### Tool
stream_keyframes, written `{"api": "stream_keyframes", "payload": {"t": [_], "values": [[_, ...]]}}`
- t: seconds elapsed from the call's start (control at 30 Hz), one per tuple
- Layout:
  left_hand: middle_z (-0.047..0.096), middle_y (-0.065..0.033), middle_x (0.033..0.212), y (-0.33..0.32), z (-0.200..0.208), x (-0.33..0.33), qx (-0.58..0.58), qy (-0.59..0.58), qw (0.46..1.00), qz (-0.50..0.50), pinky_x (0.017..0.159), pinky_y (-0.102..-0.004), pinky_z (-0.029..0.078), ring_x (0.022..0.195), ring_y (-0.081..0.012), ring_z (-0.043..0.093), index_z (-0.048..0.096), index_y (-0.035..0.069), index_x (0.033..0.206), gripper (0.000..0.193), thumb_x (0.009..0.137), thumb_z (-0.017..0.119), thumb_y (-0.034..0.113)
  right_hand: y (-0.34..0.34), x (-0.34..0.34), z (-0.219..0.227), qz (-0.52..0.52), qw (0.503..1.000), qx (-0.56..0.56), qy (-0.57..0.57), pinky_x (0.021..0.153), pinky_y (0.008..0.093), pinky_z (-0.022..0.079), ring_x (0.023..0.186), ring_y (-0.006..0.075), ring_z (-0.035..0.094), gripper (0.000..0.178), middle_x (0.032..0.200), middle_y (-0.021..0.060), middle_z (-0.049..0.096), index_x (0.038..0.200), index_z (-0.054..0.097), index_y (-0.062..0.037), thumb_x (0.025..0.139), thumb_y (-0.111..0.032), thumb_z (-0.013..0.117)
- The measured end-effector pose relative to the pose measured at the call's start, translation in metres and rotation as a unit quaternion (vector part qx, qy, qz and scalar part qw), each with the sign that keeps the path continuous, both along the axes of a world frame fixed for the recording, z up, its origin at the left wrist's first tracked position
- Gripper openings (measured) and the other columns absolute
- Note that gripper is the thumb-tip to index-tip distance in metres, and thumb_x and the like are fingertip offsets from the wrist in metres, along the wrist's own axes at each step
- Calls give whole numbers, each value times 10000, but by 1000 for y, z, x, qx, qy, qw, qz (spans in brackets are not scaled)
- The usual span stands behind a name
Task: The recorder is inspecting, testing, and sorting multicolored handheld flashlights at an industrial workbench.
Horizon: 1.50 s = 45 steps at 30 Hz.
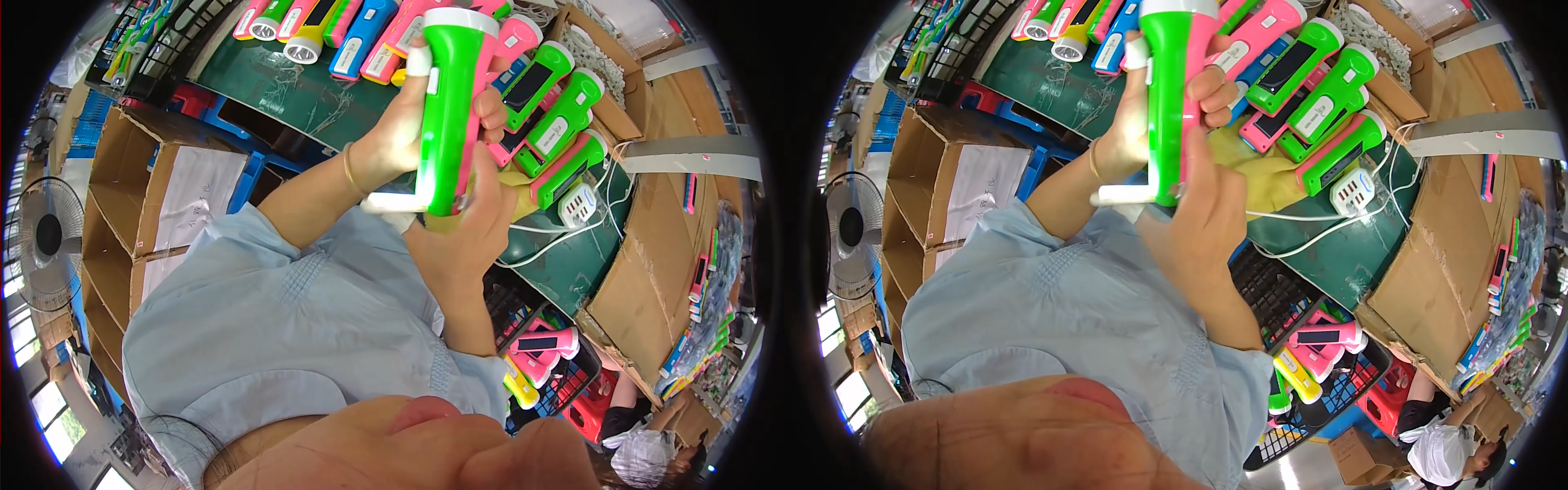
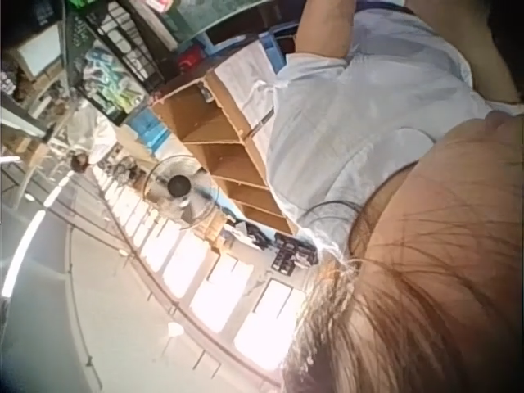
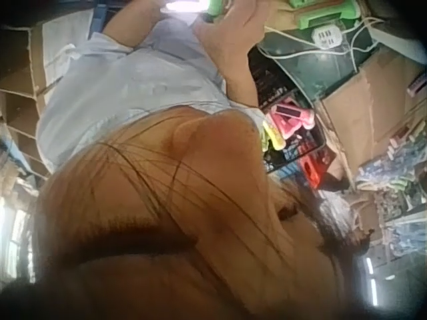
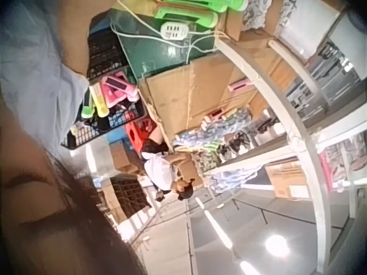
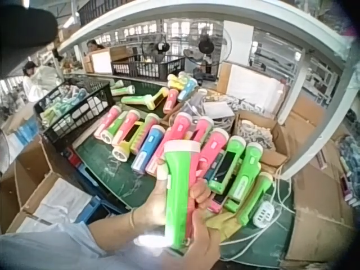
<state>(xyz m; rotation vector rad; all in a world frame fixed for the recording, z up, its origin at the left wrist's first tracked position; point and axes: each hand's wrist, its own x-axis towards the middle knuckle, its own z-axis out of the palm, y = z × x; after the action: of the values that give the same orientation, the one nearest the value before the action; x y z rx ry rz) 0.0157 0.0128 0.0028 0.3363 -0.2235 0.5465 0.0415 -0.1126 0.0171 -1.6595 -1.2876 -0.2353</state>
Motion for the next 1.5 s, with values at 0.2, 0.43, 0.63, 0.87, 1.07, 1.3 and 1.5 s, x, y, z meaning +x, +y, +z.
{"api": "stream_keyframes", "payload": {"t": [0.2,0.43,0.63,0.87,1.07,1.3,1.5], "values": [[548,-112,844,-6,-9,-7,232,267,930,99,711,-352,471,705,-214,561,421,-11,1149,740,799,426,641,8,25,-31,126,899,-40,418,701,277,468,834,176,573,438,1013,152,531,1025,475,60,727,-158,709],[566,-73,865,-1,8,-14,304,306,899,73,637,-285,499,739,-136,582,436,11,1082,357,813,606,173,-32,65,-55,98,878,-134,448,594,210,378,669,84,472,194,858,28,542,967,544,6,912,-150,442],[539,-67,897,-6,7,-14,386,358,842,120,635,-268,482,738,-132,575,361,13,1180,471,802,611,141,-38,61,-47,92,883,-118,445,511,202,321,566,59,388,238,694,1,502,801,537,-9,923,-201,463],[522,-93,1103,-1,19,-20,524,316,778,145,873,-285,425,1001,-162,522,282,-7,1289,698,744,683,168,-33,82,-19,180,868,-18,462,561,196,327,623,57,427,213,692,-3,518,787,536,-5,901,-181,498],[571,-132,983,-11,10,-13,522,386,746,147,786,-308,453,894,-209,569,389,-29,1159,636,685,712,248,-9,74,11,117,955,-103,252,482,225,327,541,67,414,116,592,19,493,793,574,10,827,-101,587],[554,-142,970,-14,6,-13,555,438,687,170,752,-317,454,874,-226,560,381,-43,1152,635,668,710,204,-4,62,16,6,979,-160,125,442,298,332,452,166,408,195,547,107,452,698,527,12,815,-127,599],[564,-256,827,-12,-10,-7,612,436,604,265,649,-389,479,772,-377,593,319,-112,1130,673,662,676,213,9,63,4,-17,988,-142,56,448,355,350,479,311,468,202,553,145,474,697,507,-5,814,-145,595]]}}
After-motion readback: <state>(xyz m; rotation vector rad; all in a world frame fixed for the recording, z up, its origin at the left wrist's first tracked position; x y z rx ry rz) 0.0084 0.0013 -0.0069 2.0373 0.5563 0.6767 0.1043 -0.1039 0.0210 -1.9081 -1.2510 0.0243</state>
